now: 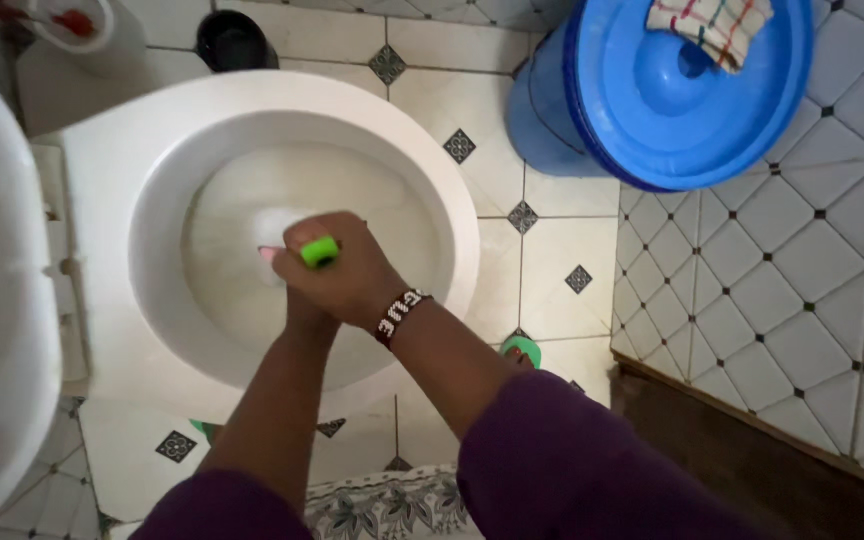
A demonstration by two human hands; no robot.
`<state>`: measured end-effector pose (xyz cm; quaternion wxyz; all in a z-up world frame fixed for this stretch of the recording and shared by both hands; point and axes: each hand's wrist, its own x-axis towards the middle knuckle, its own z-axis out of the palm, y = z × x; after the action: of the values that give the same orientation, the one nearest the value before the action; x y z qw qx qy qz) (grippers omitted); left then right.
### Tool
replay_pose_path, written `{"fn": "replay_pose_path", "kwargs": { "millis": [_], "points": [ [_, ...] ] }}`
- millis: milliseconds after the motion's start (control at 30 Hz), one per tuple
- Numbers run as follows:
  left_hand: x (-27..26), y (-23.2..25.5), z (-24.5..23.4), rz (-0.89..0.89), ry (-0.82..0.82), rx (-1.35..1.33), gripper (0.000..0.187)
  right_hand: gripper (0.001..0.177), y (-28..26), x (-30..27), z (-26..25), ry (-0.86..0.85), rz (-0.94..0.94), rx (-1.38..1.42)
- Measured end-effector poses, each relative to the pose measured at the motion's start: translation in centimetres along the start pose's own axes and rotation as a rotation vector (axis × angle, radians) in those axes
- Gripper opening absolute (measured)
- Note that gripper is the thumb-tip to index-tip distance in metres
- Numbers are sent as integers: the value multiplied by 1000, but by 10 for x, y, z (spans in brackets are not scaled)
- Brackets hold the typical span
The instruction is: The person cleans a toilet bowl by scrubbing the interior with a brush and wiping inside the bowl by hand.
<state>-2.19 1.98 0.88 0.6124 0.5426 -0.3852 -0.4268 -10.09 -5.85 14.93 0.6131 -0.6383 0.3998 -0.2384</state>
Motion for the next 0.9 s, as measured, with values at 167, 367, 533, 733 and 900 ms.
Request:
{"fn": "replay_pose_path", "kwargs": {
  "millis": [167,367,533,733,900],
  "points": [
    [10,-18,-33,-46,-227,792,26,45,56,-13,22,42,-11,43],
    [41,62,-25,-481,-315,884,50,20,42,45,9,390,438,682],
    [25,145,29,-422,-2,668,41,41,-30,59,-45,36,340,828],
    [8,100,-4,-164,6,559,33,26,-16,3,-1,163,211,575],
    [21,97,2,-457,-224,848,33,23,24,6,-12,304,341,723]
  ]
}}
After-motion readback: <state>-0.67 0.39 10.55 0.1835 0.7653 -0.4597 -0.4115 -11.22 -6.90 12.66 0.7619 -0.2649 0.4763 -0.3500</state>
